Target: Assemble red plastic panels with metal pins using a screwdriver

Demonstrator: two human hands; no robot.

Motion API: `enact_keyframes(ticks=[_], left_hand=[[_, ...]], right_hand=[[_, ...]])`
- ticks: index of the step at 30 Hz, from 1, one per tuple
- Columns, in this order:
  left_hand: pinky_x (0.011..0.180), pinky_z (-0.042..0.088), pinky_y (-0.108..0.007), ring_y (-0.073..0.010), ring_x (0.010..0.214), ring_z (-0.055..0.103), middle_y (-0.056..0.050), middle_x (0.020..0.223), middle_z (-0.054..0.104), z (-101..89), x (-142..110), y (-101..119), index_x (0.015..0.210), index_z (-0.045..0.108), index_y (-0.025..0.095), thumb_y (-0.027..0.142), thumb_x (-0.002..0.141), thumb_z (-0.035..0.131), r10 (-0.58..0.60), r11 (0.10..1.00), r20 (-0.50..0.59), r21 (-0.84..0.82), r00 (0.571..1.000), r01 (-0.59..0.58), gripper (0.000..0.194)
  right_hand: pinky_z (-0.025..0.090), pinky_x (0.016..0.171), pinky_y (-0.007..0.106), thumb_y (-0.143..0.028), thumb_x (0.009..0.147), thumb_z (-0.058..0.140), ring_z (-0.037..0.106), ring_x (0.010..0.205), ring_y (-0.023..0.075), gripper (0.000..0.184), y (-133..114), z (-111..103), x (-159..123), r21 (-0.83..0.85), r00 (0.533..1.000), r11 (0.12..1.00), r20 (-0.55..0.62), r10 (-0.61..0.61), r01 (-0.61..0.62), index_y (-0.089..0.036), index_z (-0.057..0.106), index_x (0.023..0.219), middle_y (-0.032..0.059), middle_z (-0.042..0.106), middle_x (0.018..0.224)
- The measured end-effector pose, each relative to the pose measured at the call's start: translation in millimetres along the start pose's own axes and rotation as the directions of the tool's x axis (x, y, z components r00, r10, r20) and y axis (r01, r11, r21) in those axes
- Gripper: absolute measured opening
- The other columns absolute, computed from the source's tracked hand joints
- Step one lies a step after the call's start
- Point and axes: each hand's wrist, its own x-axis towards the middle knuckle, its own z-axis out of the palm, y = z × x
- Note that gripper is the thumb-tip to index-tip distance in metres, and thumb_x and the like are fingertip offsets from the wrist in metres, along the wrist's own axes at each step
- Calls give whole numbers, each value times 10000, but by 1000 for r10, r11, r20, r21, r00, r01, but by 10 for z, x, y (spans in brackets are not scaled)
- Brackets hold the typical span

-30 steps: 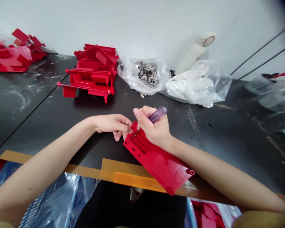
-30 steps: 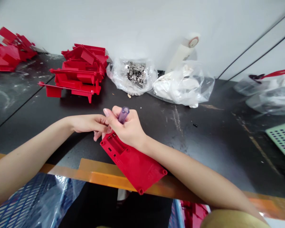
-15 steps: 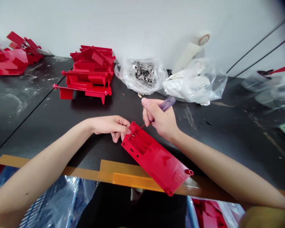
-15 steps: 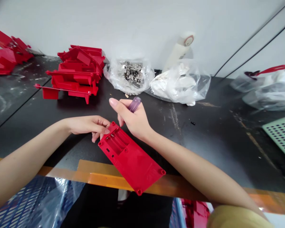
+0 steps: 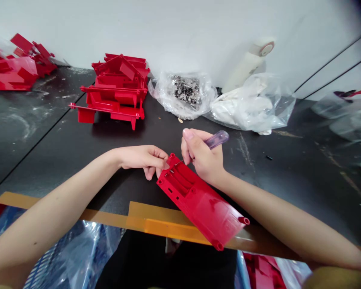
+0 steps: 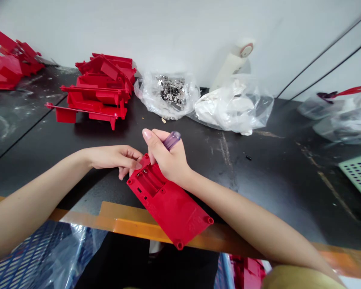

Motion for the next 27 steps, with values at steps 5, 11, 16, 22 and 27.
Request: enact_keyframes(ticks=[5,11,16,22,27], left_hand=[[496,464,-148,-63,506,567,21,650,661,7,-1,18,770,637,169,385,790,651,-16,1000,-12,2,1000,16,217],[491,456,-154,-61,503,559,17,677,665,-6,5,7,752,625,172,384,744,658,5,1000,-15,19,1000,-4,215],[514,479,-177,-74,526,564,6,704,673,-26,6,-21,747,640,177,371,707,642,39,999,1,35,999,-39,198],[537,478,-183,-82,549,575,27,698,650,8,-20,27,782,601,190,348,712,638,-24,997,12,75,1000,23,177],[564,473,-229,-111,583,553,27,668,606,238,-67,113,782,594,180,239,630,617,0,997,-177,72,984,13,165]], right_hand=[[315,427,230,-471,886,609,381,383,61,563,-11,-4,40,57,999,998,-17,39,-38,-187,417,439,-32,452,388],[303,417,209,-398,874,634,360,354,40,507,-151,31,18,167,988,977,98,118,-134,-176,439,462,-49,458,395],[366,467,186,-355,889,638,399,387,33,383,-164,47,-83,87,957,993,285,48,-76,-158,537,576,-71,468,428],[325,421,188,-366,917,584,414,401,39,461,-171,21,-5,16,998,1000,54,13,-14,-172,459,518,-43,480,467],[253,345,185,-406,846,642,385,352,40,468,-390,-119,78,1,997,999,-65,-39,39,-185,435,491,-40,474,423]])
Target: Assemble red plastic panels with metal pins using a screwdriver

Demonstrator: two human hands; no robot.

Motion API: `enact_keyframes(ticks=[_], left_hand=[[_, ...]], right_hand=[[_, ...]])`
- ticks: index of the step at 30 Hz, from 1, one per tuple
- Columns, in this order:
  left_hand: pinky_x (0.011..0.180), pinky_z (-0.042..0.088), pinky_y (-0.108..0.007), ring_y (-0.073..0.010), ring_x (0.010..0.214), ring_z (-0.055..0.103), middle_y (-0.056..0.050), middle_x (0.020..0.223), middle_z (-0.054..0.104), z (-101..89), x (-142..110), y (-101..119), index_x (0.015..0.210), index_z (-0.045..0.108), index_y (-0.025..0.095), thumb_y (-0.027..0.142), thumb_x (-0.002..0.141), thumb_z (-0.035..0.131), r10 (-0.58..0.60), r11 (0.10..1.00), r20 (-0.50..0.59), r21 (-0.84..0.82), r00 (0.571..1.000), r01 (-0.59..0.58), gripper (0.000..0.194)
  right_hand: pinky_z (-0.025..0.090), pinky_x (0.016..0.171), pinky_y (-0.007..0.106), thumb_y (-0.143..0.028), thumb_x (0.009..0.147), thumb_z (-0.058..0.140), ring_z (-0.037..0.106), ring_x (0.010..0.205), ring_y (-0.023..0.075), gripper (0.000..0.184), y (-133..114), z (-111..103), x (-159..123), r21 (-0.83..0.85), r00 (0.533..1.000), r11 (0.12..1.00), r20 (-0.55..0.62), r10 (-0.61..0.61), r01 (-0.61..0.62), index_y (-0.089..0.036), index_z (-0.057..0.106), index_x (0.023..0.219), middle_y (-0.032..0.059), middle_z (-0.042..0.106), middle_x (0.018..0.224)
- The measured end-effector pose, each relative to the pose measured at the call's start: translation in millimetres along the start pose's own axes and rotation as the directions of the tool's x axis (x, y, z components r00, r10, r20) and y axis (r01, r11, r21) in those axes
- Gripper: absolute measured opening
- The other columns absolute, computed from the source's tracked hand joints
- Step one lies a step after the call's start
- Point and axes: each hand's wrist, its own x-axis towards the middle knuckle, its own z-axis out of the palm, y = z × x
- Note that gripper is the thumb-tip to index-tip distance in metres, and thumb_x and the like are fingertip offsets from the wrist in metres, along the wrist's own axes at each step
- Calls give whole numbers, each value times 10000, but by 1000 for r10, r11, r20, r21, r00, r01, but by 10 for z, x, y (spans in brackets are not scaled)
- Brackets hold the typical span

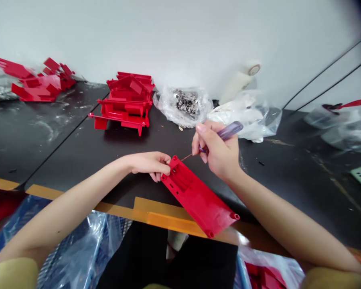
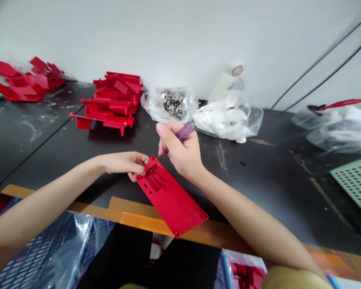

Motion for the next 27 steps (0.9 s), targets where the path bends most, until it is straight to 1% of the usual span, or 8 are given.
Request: enact_keyframes(ticks=[3,6,10,14,16,19,24,27], left_hand=[[528,404,-221,-108,567,495,48,627,545,207,-36,-57,734,526,194,214,649,603,73,997,-297,53,952,-60,116],[566,394,-229,-116,601,486,49,646,541,404,-38,-200,755,504,203,205,691,590,156,987,-576,118,802,-107,107],[641,448,-254,-137,656,545,29,705,581,572,-9,-318,847,537,198,193,768,510,270,962,-760,188,592,-197,84],[738,486,-272,-154,782,601,-11,873,631,668,-27,-232,987,602,194,208,823,489,434,894,-814,334,387,-298,199],[784,488,-277,-158,830,605,-29,937,621,727,-82,-151,1034,630,192,211,841,494,506,851,-815,418,282,-317,236],[828,481,-286,-162,855,593,-34,949,587,835,-209,-49,1077,651,201,222,874,494,581,797,-804,530,129,-288,257],[846,488,-291,-166,867,582,-41,963,588,943,-357,-1,1012,642,208,278,894,534,661,732,-750,652,-24,-198,174],[832,511,-302,-177,901,592,-67,1012,582,906,-358,-11,986,637,205,319,894,538,698,698,-713,699,-72,-153,176]], right_hand=[[209,317,196,-442,824,633,345,309,38,460,-67,-130,-56,-30,999,999,-32,38,-39,-194,417,502,-37,503,422],[229,343,206,-501,838,572,353,325,42,446,-5,-253,-150,-140,988,978,-47,149,-154,-199,408,553,-36,524,463],[283,407,208,-512,839,553,400,389,77,349,113,-376,-187,-261,951,920,21,308,-292,-199,488,699,-57,472,428],[225,394,227,-506,808,604,329,353,81,338,62,-444,-207,-374,886,868,200,419,-326,-177,571,736,-65,432,378],[285,440,226,-503,804,619,376,380,84,353,-20,-438,-270,-428,862,858,277,424,-284,-170,579,695,-53,454,385],[366,543,232,-468,827,609,481,463,104,314,-157,-393,-412,-490,881,850,296,370,-192,-167,595,739,-40,516,437],[365,537,253,-462,849,578,494,457,123,297,-274,-338,-606,-561,925,820,244,292,-111,-177,617,925,-42,549,508],[364,551,256,-466,862,566,486,471,127,318,-255,-331,-669,-560,945,824,218,242,-82,-177,609,990,-54,519,501]])
